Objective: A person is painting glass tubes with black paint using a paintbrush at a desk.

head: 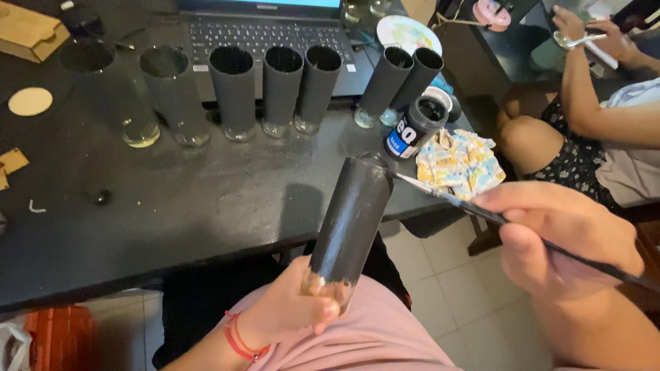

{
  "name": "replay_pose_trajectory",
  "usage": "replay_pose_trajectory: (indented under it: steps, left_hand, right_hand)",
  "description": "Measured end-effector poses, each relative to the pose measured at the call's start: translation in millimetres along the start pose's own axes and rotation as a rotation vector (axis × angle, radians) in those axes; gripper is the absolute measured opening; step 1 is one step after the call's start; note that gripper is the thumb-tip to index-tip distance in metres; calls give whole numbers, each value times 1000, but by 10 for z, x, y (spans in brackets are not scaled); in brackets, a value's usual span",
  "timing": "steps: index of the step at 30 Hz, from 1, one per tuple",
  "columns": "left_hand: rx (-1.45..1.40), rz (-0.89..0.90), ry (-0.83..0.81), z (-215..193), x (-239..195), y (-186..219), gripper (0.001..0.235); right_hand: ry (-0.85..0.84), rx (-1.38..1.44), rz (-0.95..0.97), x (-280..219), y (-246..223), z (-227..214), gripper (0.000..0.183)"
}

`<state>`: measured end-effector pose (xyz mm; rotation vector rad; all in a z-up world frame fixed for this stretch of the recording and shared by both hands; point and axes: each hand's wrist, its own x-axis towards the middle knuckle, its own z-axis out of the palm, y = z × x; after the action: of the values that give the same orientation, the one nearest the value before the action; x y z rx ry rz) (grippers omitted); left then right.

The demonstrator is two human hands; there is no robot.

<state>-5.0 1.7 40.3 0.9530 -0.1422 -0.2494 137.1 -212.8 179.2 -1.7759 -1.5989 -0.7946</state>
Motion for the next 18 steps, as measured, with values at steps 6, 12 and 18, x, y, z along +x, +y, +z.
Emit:
replay_pose_trajectory:
  steps: [6, 12, 18]
  left_hand:
    - [-207, 71, -176, -100, 14, -155, 66]
    - [-460, -36, -271, -157, -33, -289, 62]
    - [-528, -61, -352, -225, -29, -383, 65]
  right_hand:
    - [-228, 186, 202, -109, -176, -269, 31]
    - [102, 234, -49, -235, 210, -75, 14]
    - [-59, 128, -103, -150, -109, -70, 21]
